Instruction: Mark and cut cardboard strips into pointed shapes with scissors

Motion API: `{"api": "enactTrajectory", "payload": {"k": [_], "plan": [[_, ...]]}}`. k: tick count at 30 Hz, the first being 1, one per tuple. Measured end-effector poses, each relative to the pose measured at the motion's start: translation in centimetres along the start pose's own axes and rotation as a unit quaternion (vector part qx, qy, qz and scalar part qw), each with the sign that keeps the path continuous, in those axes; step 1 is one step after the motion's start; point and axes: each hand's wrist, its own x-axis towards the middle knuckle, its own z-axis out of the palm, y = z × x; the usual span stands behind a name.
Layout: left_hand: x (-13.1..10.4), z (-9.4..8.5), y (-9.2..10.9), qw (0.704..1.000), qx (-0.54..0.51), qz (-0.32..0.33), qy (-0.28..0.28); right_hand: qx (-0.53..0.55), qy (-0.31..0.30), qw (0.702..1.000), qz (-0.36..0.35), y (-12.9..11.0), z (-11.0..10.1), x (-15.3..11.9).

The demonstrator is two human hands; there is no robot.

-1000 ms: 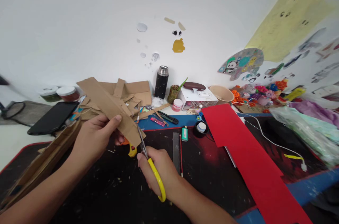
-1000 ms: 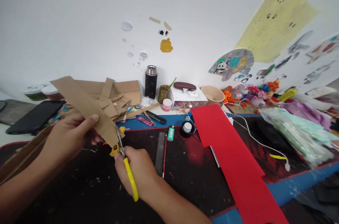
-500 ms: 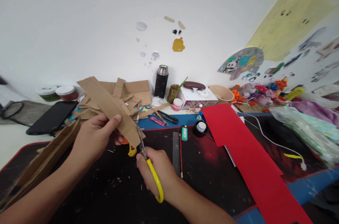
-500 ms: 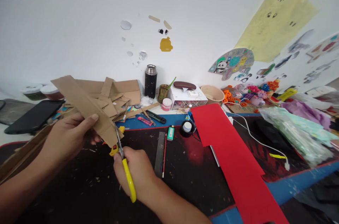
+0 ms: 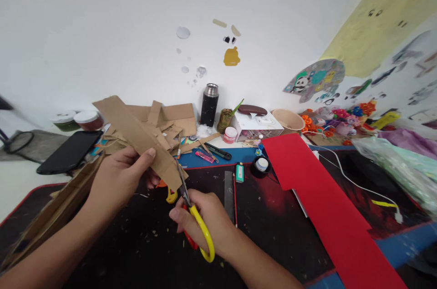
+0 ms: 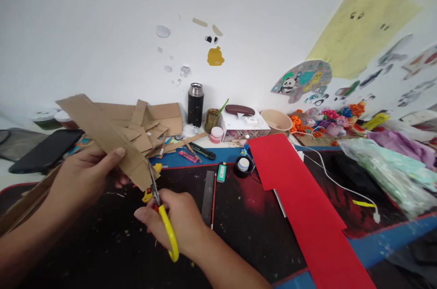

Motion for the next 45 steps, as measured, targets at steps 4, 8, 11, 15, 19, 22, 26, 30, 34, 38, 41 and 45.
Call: {"api": "enactTrajectory", "payload": {"k": [4,8,11,15,19,22,26,30,34,38,41,45], "plan": [[0.02,0.02,0.11,1.0,-0.02,-0.019,-0.011,0.03,-0.02,0.999,0.015,0.02,-0.13,0.03],[-0.06,-0.13,0.3,1.0,0.008,0.007,-0.007,0.012,-0.012,0.999,0.027,0.01,-0.14,0.18],[-0.04,-0.2,0.32,1.0,0.017,0.016,-0.011,-0.003,-0.001,1.0,0.026,0.09,-0.12,0.25],[-0.05,-0.19,0.45,1.0,0.015,0.012,-0.02,0.008,-0.02,0.999,0.026,0.05,-0.35,0.27],[-0.25,-0.29,0.9,0.999,0.037,0.026,-0.012,0.004,-0.033,0.999,0.035,-0.15,-0.62,0.33],[-0.2,-0.25,0.99,0.999,0.028,0.018,-0.016,0.013,-0.032,0.999,0.033,-0.01,-0.47,0.36],[0.04,0.08,0.84,0.999,-0.015,-0.034,-0.022,0.036,-0.036,0.998,0.045,0.4,-0.15,0.3],[0.09,0.16,0.95,0.999,0.014,-0.041,-0.026,0.019,-0.033,0.999,0.031,0.54,-0.23,0.2],[0.14,0.04,0.9,0.999,0.007,-0.034,-0.032,-0.007,-0.022,1.0,0.022,0.37,-0.37,0.21],[0.18,0.1,0.73,0.999,0.012,-0.025,-0.03,-0.012,-0.026,0.999,0.035,0.26,-0.34,0.25],[0.14,0.13,0.62,0.999,-0.006,-0.033,-0.026,0.007,-0.02,0.999,0.029,0.27,-0.31,0.21],[0.15,0.03,0.25,0.999,-0.006,-0.031,-0.027,0.02,-0.009,0.999,0.032,0.24,-0.35,0.15]]}}
